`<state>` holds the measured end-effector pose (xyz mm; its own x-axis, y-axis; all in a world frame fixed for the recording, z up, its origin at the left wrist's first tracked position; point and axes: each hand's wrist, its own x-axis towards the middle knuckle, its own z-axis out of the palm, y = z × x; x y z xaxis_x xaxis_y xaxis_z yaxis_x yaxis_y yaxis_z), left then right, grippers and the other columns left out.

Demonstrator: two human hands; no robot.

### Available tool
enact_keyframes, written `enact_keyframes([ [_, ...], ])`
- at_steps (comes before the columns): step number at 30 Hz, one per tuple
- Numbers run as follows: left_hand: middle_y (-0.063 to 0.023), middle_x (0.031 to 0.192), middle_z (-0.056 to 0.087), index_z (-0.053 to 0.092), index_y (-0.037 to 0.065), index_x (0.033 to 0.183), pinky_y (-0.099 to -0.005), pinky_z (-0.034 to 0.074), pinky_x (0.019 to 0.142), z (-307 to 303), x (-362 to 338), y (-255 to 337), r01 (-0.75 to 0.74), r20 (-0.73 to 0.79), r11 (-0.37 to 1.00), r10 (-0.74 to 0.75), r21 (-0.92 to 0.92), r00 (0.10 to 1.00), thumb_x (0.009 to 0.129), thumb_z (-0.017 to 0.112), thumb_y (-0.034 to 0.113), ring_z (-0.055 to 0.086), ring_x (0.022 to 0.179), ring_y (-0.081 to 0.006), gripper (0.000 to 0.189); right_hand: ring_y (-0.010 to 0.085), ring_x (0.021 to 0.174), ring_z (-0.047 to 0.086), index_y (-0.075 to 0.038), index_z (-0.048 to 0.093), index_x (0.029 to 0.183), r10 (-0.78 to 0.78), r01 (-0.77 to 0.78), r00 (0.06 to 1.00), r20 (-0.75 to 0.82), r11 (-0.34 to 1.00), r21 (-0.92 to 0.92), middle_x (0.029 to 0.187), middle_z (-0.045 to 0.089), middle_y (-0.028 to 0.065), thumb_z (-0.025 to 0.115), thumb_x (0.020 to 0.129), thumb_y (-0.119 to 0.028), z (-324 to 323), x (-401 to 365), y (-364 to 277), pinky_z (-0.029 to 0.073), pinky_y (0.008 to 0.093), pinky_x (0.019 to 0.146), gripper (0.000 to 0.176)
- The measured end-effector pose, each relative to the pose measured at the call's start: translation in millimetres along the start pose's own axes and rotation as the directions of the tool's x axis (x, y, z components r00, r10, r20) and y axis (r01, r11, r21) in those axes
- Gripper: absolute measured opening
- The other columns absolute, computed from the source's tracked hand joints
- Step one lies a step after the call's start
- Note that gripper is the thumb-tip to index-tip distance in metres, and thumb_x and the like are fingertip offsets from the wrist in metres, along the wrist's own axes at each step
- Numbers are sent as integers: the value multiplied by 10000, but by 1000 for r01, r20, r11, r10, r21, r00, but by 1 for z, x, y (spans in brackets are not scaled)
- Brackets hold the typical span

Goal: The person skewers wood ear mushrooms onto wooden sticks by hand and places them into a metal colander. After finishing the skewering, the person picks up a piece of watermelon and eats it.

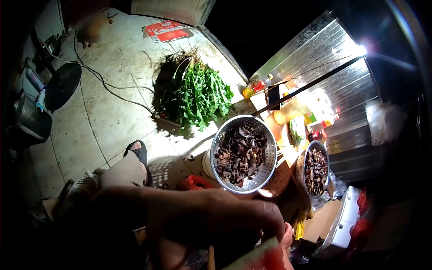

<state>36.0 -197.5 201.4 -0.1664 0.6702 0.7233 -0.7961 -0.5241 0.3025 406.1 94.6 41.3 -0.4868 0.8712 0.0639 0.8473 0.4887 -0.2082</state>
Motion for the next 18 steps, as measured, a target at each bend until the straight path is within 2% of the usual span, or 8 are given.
enact_keyframes([
  [1, -227, 1064, 574, 388, -88, 1245, -319, 480, 845, -6, -1, -2, -4, 5, 1000, 4, 2, 1000, 565, 855, 380, 598, 939, -230, 948, 274, 834, 566, -48, 537, 1080, -26, 26, 1000, -6, 1000, -3, 894, 579, 118, 670, 715, -280, -1, 0, -2, 459, 366, 757, 452],
  [3, -216, 1108, 539, 337, -60, 1280, -322, 488, 853, -16, -3, -8, -127, 113, 958, 101, 255, 988, 626, 808, 330, 583, 963, -241, 895, 270, 833, 565, -50, 539, 1080, -95, 94, 995, -42, 995, -16, 893, 577, 113, 667, 721, -282, 1, -4, -2, 459, 365, 755, 446],
  [6, -201, 1176, 486, 262, -20, 1332, -326, 500, 864, -24, -1, -17, -336, 313, 760, 183, 556, 932, 716, 737, 255, 561, 999, -257, 825, 264, 822, 569, -54, 539, 1082, -66, 65, 998, -10, 997, -51, 895, 578, 113, 666, 724, -284, 0, -1, 0, 467, 357, 741, 444],
  [7, -201, 1176, 486, 262, -20, 1332, -326, 500, 864, -20, -6, -14, -335, 310, 761, 185, 556, 933, 716, 737, 255, 561, 999, -257, 825, 258, 813, 573, -57, 538, 1084, -65, 64, 998, -7, 996, -59, 905, 579, 111, 666, 724, -284, 1, -1, -1, 476, 351, 725, 444],
  [9, -204, 1183, 490, 248, -35, 1331, -390, 471, 932, 1, -18, -6, -34, 46, 976, 25, 215, 999, 669, 776, 195, 543, 1041, -253, 878, 255, 813, 575, -58, 538, 1085, -38, 38, 999, 4, 999, -28, 909, 580, 112, 666, 725, -282, -1, -1, -6, 478, 349, 722, 443],
  [10, -204, 1183, 490, 248, -35, 1331, -390, 471, 932, 16, -14, -4, -34, 29, 978, 29, 207, 999, 669, 776, 195, 543, 1041, -253, 878, 253, 813, 576, -59, 537, 1087, -10, 10, 1000, 15, 1000, 3, 913, 581, 112, 666, 726, -280, -3, -2, -11, 480, 348, 719, 442],
  [12, -107, 872, 588, 485, -63, 1124, -264, 476, 604, 39, 0, -5, -138, -250, 951, 67, -277, 966, 661, 788, 427, 587, 769, -149, 739, 254, 817, 579, -52, 537, 1094, 24, -25, 999, 35, 999, 22, 918, 583, 124, 663, 736, -271, -4, -2, -14, 481, 348, 723, 438],
  [18, -146, 1004, 550, 379, -45, 1218, -322, 469, 749, -1, -13, -4, -126, -35, 968, 137, 219, 990, 657, 788, 301, 561, 904, -193, 776, 248, 806, 576, -36, 532, 1111, -38, 39, 999, -3, 997, 73, 915, 578, 123, 659, 743, -256, 3, -2, -3, 481, 337, 715, 447],
])
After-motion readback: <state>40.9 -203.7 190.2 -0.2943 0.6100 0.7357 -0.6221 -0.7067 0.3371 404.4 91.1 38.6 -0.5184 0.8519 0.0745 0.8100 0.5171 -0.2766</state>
